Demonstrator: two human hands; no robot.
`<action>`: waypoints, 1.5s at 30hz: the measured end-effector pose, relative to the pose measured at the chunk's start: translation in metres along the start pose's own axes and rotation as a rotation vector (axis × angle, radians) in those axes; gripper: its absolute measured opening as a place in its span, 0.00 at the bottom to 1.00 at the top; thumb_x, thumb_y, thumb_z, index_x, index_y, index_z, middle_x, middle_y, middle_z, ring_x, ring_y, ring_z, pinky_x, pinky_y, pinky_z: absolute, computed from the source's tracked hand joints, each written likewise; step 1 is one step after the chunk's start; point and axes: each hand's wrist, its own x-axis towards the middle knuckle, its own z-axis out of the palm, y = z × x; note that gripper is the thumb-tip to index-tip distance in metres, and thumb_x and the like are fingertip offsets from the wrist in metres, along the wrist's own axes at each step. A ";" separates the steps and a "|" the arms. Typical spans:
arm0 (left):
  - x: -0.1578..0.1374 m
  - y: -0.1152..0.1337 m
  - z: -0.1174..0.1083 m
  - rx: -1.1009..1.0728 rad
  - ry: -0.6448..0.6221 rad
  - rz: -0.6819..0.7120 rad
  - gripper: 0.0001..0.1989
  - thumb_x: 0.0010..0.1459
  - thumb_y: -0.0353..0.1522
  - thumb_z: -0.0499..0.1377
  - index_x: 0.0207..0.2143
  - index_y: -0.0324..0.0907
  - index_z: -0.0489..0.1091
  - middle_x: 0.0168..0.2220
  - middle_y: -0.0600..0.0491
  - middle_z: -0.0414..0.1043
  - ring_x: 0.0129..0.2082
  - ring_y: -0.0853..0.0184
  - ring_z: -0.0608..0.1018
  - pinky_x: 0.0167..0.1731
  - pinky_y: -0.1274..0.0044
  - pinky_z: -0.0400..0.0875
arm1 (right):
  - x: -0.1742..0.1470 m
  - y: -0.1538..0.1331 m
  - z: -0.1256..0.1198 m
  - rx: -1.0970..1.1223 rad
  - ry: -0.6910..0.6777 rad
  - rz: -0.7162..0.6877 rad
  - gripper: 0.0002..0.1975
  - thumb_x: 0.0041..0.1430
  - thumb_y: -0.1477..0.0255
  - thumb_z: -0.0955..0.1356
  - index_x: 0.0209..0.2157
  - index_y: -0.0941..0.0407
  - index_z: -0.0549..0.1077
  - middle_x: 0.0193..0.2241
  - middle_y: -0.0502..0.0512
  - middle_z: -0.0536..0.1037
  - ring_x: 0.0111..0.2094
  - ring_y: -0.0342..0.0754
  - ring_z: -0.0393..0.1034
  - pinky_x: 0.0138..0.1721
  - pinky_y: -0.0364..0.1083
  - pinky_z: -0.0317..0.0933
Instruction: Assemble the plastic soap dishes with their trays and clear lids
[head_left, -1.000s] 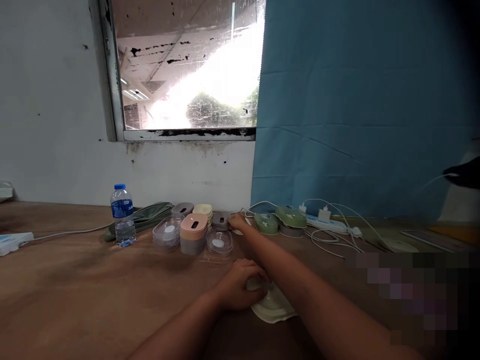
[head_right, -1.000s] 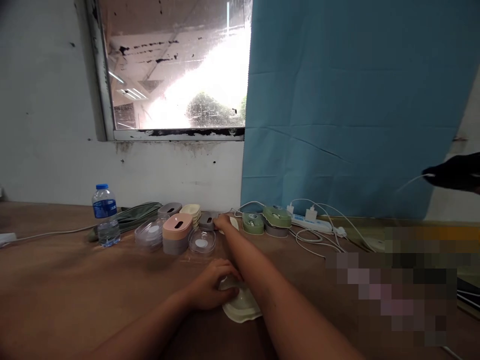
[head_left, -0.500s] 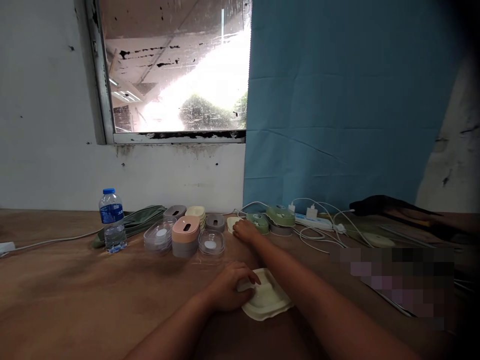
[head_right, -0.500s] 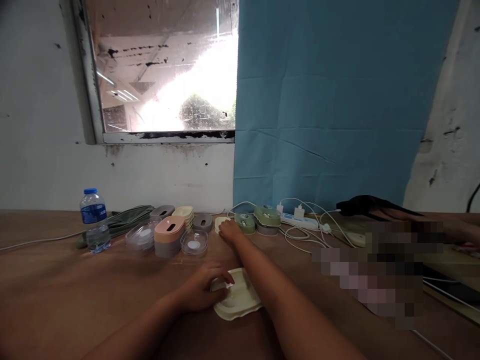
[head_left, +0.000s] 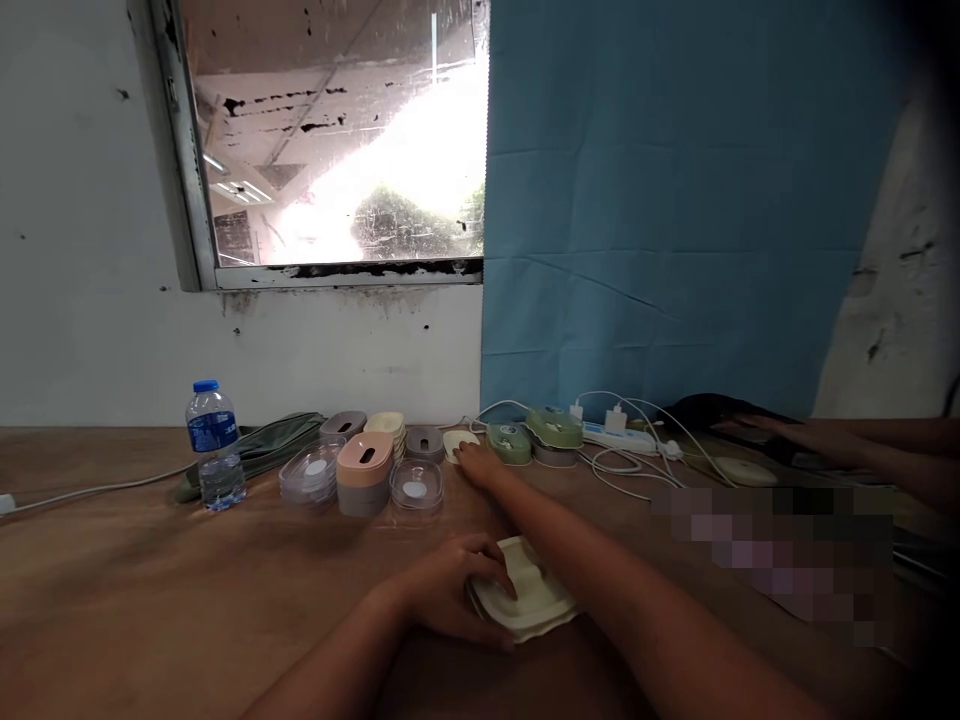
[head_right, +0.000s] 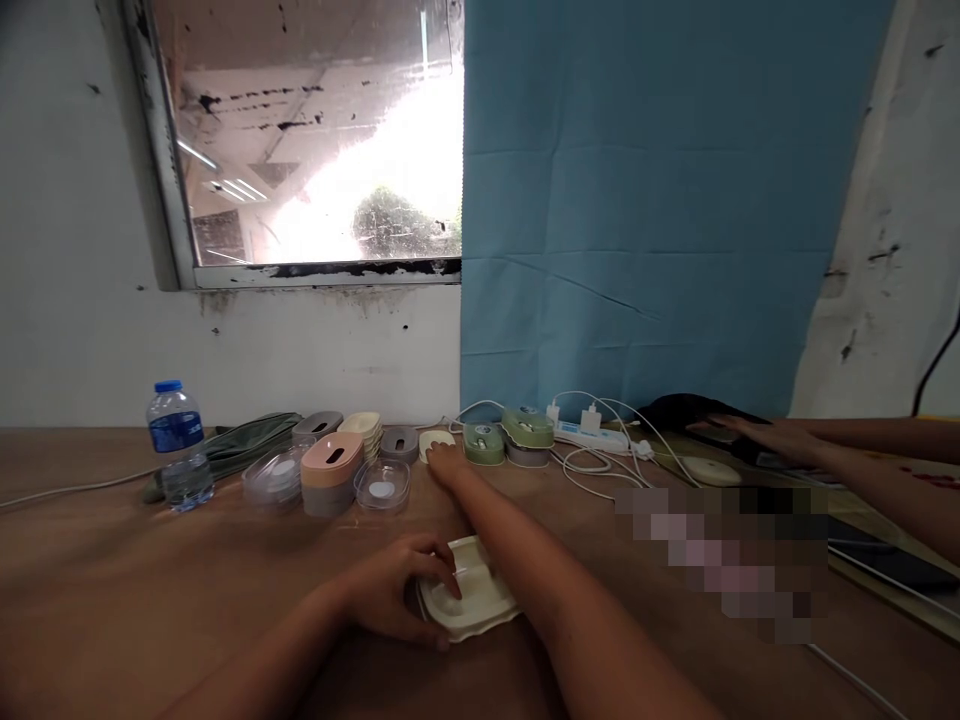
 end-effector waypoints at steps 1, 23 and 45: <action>0.000 -0.001 0.001 0.016 -0.002 0.006 0.19 0.40 0.39 0.67 0.37 0.44 0.74 0.42 0.51 0.68 0.41 0.65 0.72 0.44 0.76 0.65 | -0.004 0.000 -0.005 0.006 0.011 -0.022 0.14 0.61 0.68 0.63 0.47 0.58 0.65 0.46 0.57 0.68 0.43 0.49 0.67 0.42 0.53 0.64; -0.005 -0.017 -0.019 0.307 0.815 -0.258 0.13 0.53 0.24 0.49 0.29 0.43 0.73 0.32 0.52 0.70 0.36 0.65 0.71 0.39 0.72 0.63 | -0.171 0.067 -0.041 0.470 -0.051 -0.282 0.10 0.59 0.70 0.63 0.41 0.52 0.73 0.40 0.54 0.73 0.40 0.46 0.69 0.42 0.43 0.61; -0.006 -0.027 -0.020 0.004 1.112 -0.380 0.14 0.49 0.24 0.49 0.19 0.41 0.70 0.25 0.54 0.63 0.29 0.69 0.68 0.31 0.78 0.62 | 0.011 0.032 0.020 0.148 0.014 0.083 0.14 0.61 0.68 0.63 0.47 0.58 0.66 0.46 0.57 0.68 0.42 0.49 0.67 0.42 0.52 0.64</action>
